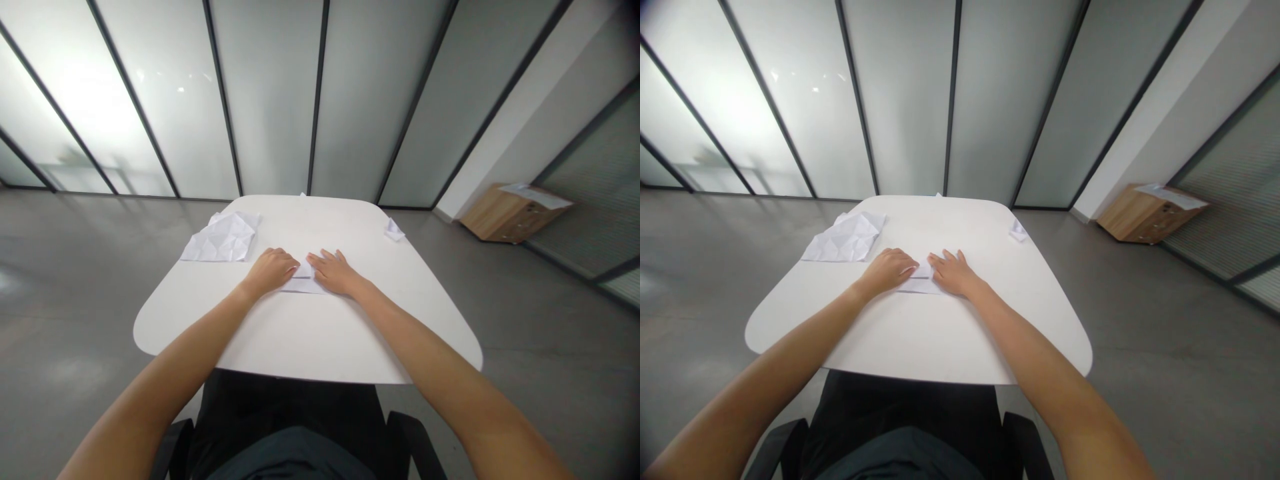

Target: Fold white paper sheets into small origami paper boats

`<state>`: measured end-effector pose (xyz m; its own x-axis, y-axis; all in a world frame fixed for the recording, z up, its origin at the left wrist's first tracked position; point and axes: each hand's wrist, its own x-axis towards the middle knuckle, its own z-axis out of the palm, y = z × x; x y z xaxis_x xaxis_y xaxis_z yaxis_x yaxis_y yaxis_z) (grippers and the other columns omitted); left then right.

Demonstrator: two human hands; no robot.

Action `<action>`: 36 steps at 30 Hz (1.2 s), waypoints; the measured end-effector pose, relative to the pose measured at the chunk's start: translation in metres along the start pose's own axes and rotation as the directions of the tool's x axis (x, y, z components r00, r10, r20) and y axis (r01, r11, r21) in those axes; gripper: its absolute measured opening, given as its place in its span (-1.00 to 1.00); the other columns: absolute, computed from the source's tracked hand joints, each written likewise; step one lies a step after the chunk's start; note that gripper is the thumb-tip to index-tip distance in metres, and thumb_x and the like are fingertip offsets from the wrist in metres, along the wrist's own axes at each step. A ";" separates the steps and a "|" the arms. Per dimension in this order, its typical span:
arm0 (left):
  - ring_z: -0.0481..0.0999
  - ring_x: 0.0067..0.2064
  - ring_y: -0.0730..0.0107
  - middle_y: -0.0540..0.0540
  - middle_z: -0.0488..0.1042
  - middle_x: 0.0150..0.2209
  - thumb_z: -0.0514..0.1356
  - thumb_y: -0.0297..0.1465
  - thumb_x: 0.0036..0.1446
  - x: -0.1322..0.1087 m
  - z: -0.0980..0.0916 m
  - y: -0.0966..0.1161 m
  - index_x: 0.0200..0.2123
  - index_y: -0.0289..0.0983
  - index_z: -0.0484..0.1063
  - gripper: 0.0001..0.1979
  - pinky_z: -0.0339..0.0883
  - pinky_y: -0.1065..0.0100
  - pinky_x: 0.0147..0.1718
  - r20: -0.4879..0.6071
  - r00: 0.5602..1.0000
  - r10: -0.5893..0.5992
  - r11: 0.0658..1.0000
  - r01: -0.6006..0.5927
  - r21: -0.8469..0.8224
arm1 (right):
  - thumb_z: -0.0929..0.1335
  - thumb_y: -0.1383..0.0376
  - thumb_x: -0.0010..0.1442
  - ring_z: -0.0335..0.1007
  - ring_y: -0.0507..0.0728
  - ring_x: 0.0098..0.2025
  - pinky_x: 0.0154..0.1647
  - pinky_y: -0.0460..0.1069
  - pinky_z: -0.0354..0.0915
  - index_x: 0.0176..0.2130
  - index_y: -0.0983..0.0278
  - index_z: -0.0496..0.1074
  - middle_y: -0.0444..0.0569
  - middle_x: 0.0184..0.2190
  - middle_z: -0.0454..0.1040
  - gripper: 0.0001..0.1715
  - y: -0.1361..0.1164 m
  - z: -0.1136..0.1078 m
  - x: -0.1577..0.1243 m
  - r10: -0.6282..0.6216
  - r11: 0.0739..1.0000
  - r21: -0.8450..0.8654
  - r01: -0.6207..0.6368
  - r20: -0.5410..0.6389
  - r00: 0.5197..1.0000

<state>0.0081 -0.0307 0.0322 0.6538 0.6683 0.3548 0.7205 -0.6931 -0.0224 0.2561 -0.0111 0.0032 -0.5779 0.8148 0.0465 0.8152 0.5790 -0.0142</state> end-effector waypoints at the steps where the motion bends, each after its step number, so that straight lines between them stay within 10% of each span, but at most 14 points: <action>1: 0.52 -0.02 0.13 -0.14 0.63 -0.10 0.05 -0.29 0.40 0.003 0.003 0.003 -0.06 -0.15 0.59 -0.70 0.32 0.12 -0.01 0.005 1.000 0.003 1.000 -0.003 -0.016 | 0.07 0.16 0.44 -0.13 0.39 0.50 0.41 0.53 -0.16 0.48 0.12 0.03 -0.07 0.49 0.02 -0.31 -0.001 0.000 0.000 -0.016 1.000 0.003 0.016 -0.002 1.000; 20: 0.38 0.30 0.18 -0.15 0.53 0.14 0.02 -0.35 0.41 0.010 0.040 0.004 0.21 -0.24 0.37 -0.62 0.25 0.09 0.30 -0.011 1.000 -0.022 0.982 0.019 -0.190 | 0.10 -0.12 0.43 -0.15 0.39 0.51 0.45 0.45 -0.21 0.46 0.14 0.05 0.01 0.49 0.04 -0.21 0.013 -0.001 -0.004 0.079 0.994 0.069 -0.079 -0.001 0.997; 36: 0.36 0.31 0.22 0.04 0.39 0.32 -0.05 -0.28 0.44 0.009 0.041 -0.005 0.27 -0.02 0.40 -0.56 0.20 0.10 0.31 0.058 0.997 -0.047 0.996 0.051 -0.076 | 0.32 0.11 0.34 0.37 0.28 0.20 0.24 0.10 0.21 0.35 0.24 0.26 0.06 0.18 0.50 -0.33 0.031 -0.001 -0.005 0.338 0.939 0.131 -0.317 -0.200 0.920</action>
<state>0.0199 -0.0101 -0.0023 0.6320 0.7145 0.3003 0.7334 -0.6766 0.0664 0.2843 0.0024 0.0037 -0.2480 0.9392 0.2376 0.9439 0.2894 -0.1588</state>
